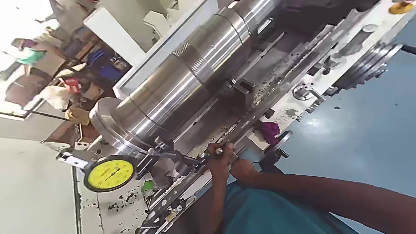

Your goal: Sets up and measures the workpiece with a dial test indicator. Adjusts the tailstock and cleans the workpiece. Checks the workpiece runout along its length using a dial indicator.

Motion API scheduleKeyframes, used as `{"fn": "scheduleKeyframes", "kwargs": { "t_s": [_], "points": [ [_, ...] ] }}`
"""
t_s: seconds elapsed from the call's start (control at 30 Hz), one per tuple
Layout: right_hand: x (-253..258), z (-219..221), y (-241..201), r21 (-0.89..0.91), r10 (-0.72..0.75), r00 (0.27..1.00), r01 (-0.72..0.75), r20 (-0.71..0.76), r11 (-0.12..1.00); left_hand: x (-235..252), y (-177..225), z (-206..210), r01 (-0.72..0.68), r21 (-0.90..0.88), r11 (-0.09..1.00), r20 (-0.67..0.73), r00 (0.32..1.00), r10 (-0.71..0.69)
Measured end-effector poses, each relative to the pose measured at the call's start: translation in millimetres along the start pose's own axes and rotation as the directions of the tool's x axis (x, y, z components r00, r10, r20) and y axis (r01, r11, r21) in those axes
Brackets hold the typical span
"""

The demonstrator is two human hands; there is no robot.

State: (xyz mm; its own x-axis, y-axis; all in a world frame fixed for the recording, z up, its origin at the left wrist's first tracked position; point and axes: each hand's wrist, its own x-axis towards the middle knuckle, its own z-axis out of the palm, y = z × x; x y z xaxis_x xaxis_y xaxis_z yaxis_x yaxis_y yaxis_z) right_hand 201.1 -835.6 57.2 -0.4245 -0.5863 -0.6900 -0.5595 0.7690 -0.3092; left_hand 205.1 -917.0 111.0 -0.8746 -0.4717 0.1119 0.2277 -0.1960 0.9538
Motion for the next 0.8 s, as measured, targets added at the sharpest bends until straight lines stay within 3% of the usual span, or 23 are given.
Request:
{"fn": "scheduleKeyframes", "kwargs": {
  "t_s": [0.13,0.2,0.27,0.37,0.47,0.53,0.63,0.8],
  "points": [
    [-10.0,-5.6,12.0,0.005,0.003,1.0,-0.003,-0.017,1.0,-2.5,2.1,-1.1,0.012,0.032,0.999,-0.01,1.0,-0.012],
    [-16.0,-13.9,32.7,0.114,0.017,1.0,-0.016,-0.009,0.993,-2.7,6.0,-1.2,0.041,0.079,0.996,-0.019,0.999,-0.04],
    [-26.4,-19.4,61.1,0.322,0.025,0.988,0.026,-0.152,0.946,-2.4,8.1,-1.4,0.051,0.09,0.995,-0.023,0.999,-0.049],
    [-56.9,-50.4,83.3,0.472,-0.064,0.864,0.333,-0.499,0.816,-1.6,2.6,-6.1,0.025,0.075,0.997,0.003,1.0,-0.025],
    [-76.9,-98.5,81.4,0.266,-0.291,0.751,0.523,-0.593,0.809,-4.2,2.5,-9.1,0.045,0.092,0.995,-0.001,0.999,-0.045],
    [-78.1,-127.7,72.6,0.135,-0.412,0.741,0.554,-0.531,0.822,-4.4,4.0,-10.3,0.048,0.097,0.994,0.002,0.999,-0.048],
    [-68.8,-162.2,59.2,0.026,-0.515,0.795,0.551,-0.322,0.834,-7.0,7.8,-10.7,0.039,0.219,0.975,-0.034,0.999,-0.033],
    [-44.0,-182.6,39.1,-0.031,-0.549,0.835,0.55,0.039,0.835,-9.7,-10.5,-0.9,-0.174,0.048,0.983,-0.143,0.973,0.18]
  ]
}}
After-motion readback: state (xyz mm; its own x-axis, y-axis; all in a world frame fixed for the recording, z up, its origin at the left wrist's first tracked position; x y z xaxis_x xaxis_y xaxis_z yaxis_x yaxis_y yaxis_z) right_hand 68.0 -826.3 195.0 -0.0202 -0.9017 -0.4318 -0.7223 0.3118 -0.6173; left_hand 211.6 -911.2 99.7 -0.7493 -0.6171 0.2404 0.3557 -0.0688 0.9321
